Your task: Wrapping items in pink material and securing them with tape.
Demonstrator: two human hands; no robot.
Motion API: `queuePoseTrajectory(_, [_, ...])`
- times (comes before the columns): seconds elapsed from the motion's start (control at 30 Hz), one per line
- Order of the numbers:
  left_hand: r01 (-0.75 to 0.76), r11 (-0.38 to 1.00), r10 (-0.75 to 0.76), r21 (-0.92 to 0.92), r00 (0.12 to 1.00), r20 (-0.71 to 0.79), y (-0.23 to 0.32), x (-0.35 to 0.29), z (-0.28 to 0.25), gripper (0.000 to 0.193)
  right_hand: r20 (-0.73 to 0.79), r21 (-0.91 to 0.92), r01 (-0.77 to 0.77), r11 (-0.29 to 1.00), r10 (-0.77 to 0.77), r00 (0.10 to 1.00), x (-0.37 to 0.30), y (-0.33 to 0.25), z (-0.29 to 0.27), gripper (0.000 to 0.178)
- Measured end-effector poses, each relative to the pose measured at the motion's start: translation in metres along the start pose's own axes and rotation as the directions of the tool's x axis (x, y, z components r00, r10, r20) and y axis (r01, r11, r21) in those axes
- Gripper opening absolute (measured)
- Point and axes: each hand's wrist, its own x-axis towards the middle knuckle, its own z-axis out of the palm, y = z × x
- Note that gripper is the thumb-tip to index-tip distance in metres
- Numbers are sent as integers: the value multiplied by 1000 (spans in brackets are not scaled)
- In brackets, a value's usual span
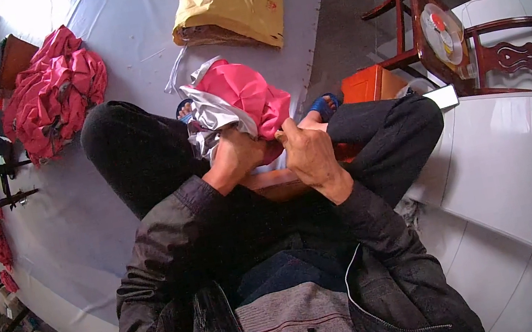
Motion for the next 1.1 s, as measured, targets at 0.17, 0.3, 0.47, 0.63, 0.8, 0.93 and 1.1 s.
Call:
queuePoseTrajectory(0.17, [18,1000,-18,9,1000,4,-2,1,20,51,49,-8,-70,998,70,996,-1,-1,1,19])
queuePoseTrajectory(0.3, [-117,974,25,-196,907,-419,2,5,-1,17,53,11,-112,994,112,992,-3,3,3,23])
queuePoseTrajectory(0.47, [-183,975,219,126,892,-396,0,0,6,7,57,22,-97,995,96,994,-3,6,8,26])
queuePoseTrajectory(0.63, [-209,977,151,-50,831,-535,-2,1,18,7,29,66,-96,993,94,995,-3,9,10,28])
queuePoseTrajectory(0.8, [-180,976,215,120,875,-433,3,5,0,8,10,53,-88,995,88,996,-3,19,15,29])
queuePoseTrajectory(0.93, [-169,979,69,-116,802,-594,2,7,2,8,-2,39,-111,993,111,994,-1,12,8,31])
queuePoseTrajectory(1.1, [-203,751,-66,-628,923,-378,1,11,6,16,-174,39,-62,997,68,982,6,-2,-6,34])
